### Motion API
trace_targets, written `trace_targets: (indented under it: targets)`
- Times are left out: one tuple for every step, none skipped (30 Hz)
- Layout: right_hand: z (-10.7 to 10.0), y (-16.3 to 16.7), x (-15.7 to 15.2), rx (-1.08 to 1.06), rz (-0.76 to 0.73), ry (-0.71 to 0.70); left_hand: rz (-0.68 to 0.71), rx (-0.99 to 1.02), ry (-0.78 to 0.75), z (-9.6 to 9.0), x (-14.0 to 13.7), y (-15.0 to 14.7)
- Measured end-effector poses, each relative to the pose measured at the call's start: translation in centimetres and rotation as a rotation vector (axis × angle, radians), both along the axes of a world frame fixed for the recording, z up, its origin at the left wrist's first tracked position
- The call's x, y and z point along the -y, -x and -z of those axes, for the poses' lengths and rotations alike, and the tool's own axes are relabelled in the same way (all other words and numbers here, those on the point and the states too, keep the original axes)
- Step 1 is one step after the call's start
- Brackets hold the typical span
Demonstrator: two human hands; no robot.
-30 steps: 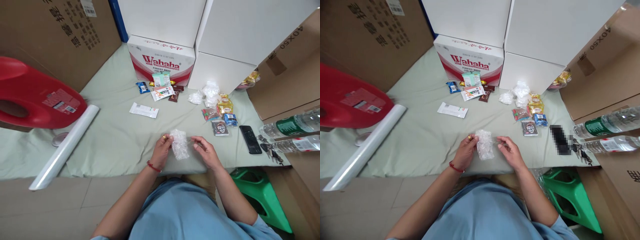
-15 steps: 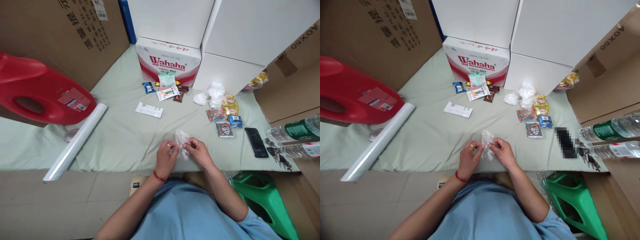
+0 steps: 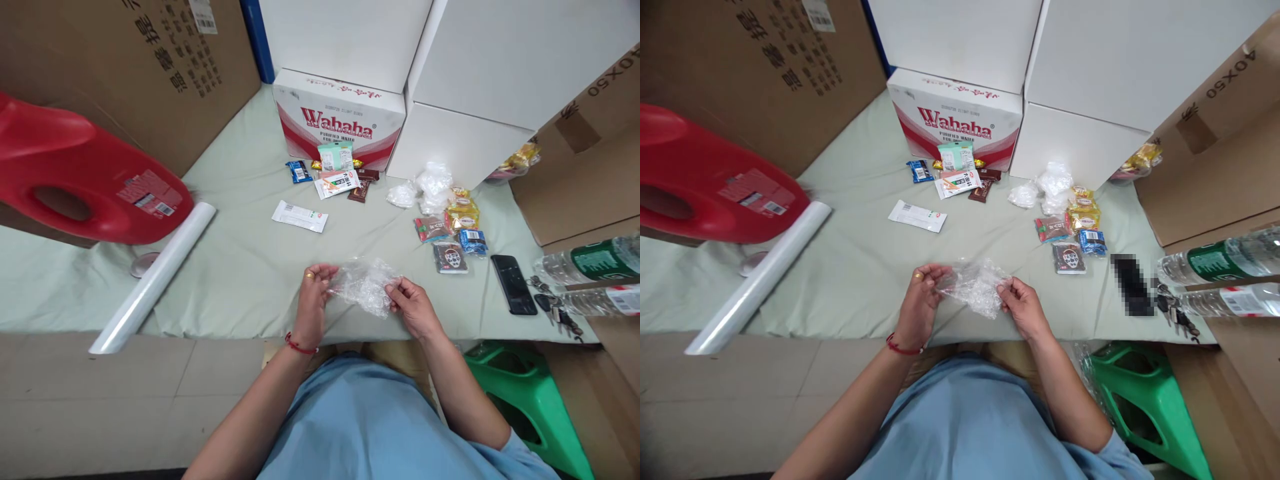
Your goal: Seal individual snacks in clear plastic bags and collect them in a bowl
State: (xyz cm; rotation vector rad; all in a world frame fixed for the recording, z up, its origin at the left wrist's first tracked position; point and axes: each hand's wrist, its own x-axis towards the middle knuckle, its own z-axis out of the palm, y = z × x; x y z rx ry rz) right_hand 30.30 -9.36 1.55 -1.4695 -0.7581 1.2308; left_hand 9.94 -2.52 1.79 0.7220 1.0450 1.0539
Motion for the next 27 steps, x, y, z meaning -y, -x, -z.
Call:
trace_targets:
  targets:
    - [-0.2,0.0,0.0,0.036,-0.032,-0.003,0.01,-0.121,-0.087,-0.2,0.0,0.0]
    - [-0.3,0.0,0.1,0.067,-0.072,-0.004,0.029,-0.259,-0.17,-0.3,0.0,-0.1]
    - [-0.5,0.0,0.1,0.089,-0.117,-0.005,0.065,-0.389,-0.238,-0.4,0.0,-0.3]
    - [-0.5,0.2,0.1,0.102,-0.157,-0.006,0.113,-0.494,-0.285,-0.4,0.0,-0.5]
    - [-0.6,0.4,0.2,0.111,-0.182,-0.01,0.159,-0.567,-0.315,-0.4,0.1,-0.7]
    - [-0.6,0.6,0.2,0.127,-0.185,-0.02,0.19,-0.61,-0.337,-0.3,0.2,-0.9]
    - [-0.5,0.9,0.2,0.156,-0.163,-0.039,0.203,-0.628,-0.355,-0.2,0.4,-1.1]
    - [-0.5,1.1,0.3,0.203,-0.124,-0.068,0.197,-0.631,-0.372,-0.1,0.6,-1.2]
    - [-0.4,1.3,0.3,0.262,-0.082,-0.105,0.177,-0.623,-0.389,0.1,0.9,-1.4]
    - [-0.4,1.5,0.3,0.323,-0.044,-0.148,0.156,-0.607,-0.4,0.2,1.2,-1.5]
    - [-0.4,1.6,0.3,0.372,-0.015,-0.191,0.149,-0.58,-0.4,0.3,1.4,-1.6]
    - [-0.5,1.6,0.3,0.402,0.003,-0.23,0.151,-0.54,-0.385,0.5,1.6,-1.7]
    - [-0.5,1.6,0.2,0.411,0.011,-0.264,0.157,-0.483,-0.348,0.5,1.7,-1.7]
    - [-0.6,1.5,0.2,0.402,0.011,-0.29,0.161,-0.41,-0.289,0.6,1.7,-1.8]
    - [-0.7,1.4,0.2,0.383,0.006,-0.308,0.159,-0.324,-0.215,0.5,1.6,-1.9]
    - [-0.7,1.3,0.1,0.359,-0.006,-0.318,0.149,-0.232,-0.133,0.5,1.5,-2.0]
    - [-0.8,1.2,0.1,0.336,-0.023,-0.32,0.134,-0.147,-0.056,0.3,1.4,-2.1]
    - [-0.8,1.1,0.1,0.318,-0.041,-0.319,0.118,-0.078,0.008,0.2,1.3,-2.2]
    - [-0.8,1.1,0.1,0.306,-0.054,-0.316,0.104,-0.03,0.055,0.0,1.2,-2.2]
    - [-0.8,1.0,0.2,0.3,-0.062,-0.308,0.095,0.001,0.09,-0.1,1.1,-2.2]
    - [-0.7,0.9,0.2,0.297,-0.065,-0.299,0.09,0.022,0.117,-0.3,1.0,-2.2]
    - [-0.7,0.8,0.3,0.293,-0.062,-0.286,0.086,0.035,0.14,-0.4,0.9,-2.2]
    - [-0.7,0.7,0.4,0.285,-0.054,-0.271,0.074,0.043,0.159,-0.4,0.8,-2.1]
    - [-0.7,0.5,0.5,0.269,-0.036,-0.251,0.052,0.047,0.174,-0.4,0.7,-1.9]
    - [-0.7,0.2,0.6,0.243,-0.007,-0.23,0.02,0.045,0.182,-0.4,0.6,-1.7]
    - [-0.7,0.0,0.6,0.211,0.028,-0.208,-0.016,0.039,0.18,-0.4,0.4,-1.6]
    - [-0.7,-0.3,0.7,0.178,0.064,-0.186,-0.05,0.029,0.169,-0.3,0.3,-1.4]
